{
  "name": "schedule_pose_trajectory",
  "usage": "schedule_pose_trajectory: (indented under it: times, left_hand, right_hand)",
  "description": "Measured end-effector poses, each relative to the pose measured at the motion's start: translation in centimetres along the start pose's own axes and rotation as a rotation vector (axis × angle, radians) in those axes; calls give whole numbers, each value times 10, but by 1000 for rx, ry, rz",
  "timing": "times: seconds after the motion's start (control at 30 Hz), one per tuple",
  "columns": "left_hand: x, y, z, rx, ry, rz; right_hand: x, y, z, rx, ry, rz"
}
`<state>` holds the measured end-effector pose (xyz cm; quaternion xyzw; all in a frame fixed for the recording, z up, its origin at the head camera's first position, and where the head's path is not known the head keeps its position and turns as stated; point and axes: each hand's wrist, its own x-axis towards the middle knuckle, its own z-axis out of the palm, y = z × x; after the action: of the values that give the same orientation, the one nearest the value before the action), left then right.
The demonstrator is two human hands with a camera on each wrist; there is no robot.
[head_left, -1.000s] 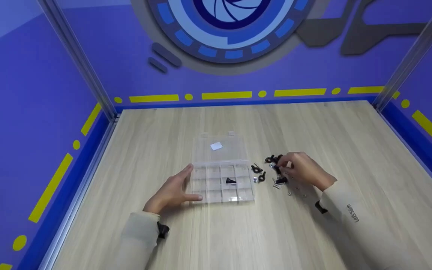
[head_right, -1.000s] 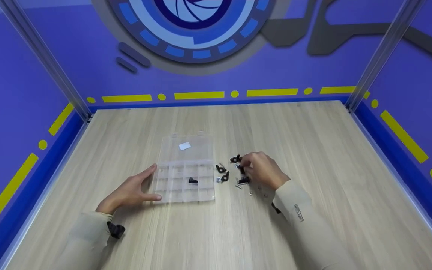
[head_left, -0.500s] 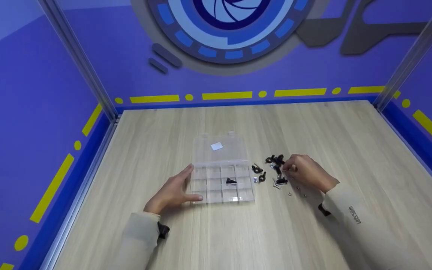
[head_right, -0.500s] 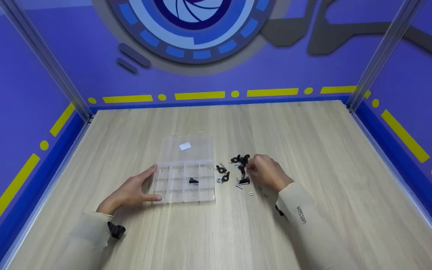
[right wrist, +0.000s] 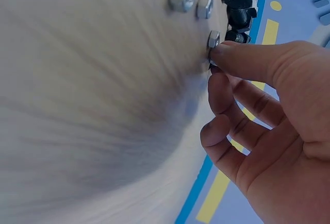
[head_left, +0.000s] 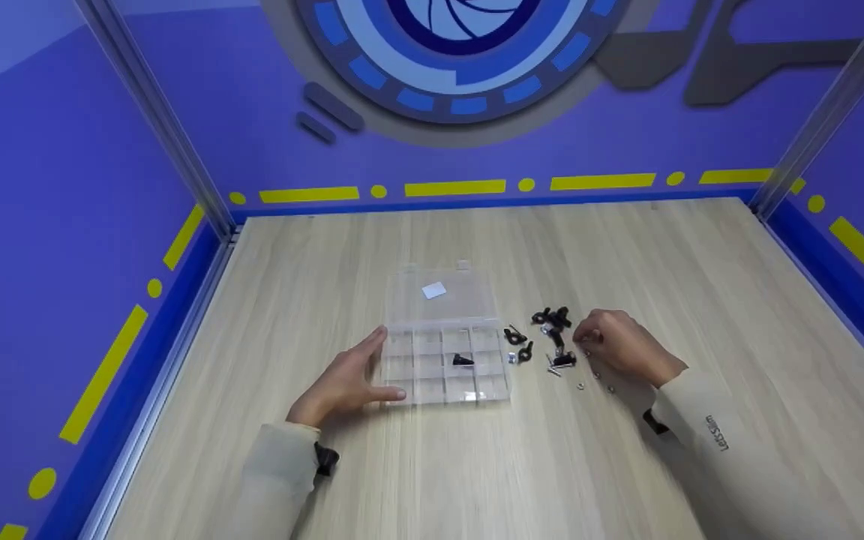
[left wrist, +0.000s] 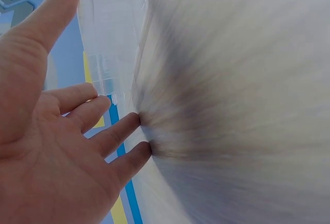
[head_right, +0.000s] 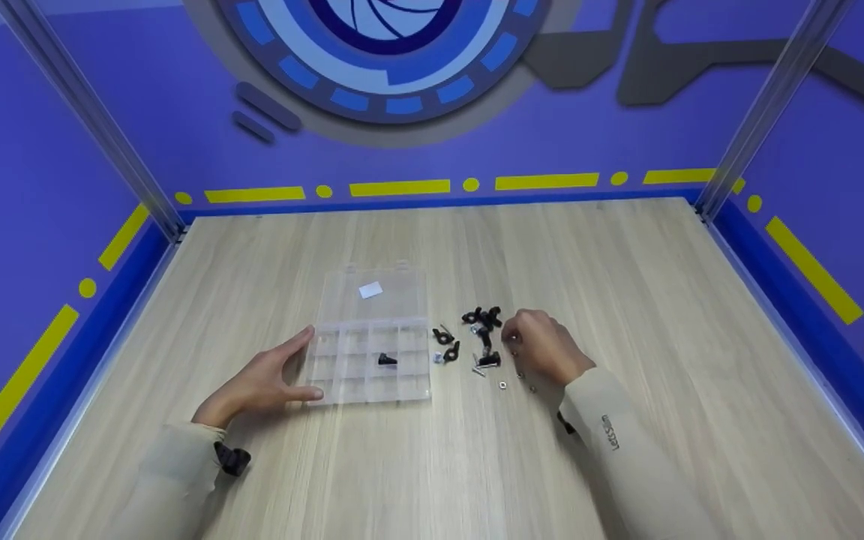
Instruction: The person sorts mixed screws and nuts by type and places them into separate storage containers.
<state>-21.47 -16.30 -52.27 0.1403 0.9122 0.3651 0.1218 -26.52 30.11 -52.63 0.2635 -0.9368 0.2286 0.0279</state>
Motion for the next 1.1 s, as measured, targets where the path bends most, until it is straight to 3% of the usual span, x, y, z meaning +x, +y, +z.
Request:
schedule_pose_trajectory:
  times: [0.47, 0.77, 1.1]
  left_hand:
    - [1, 0, 0, -5, -7, -12]
    - [0, 0, -1, -1, -8, -4]
    - [-1, 0, -1, -3, -3, 41]
  right_hand:
    - [3, -3, -3, -10, 15, 25]
    - [11, -14, -15, 11, 3, 69]
    - [31, -33, -25, 34, 94, -64]
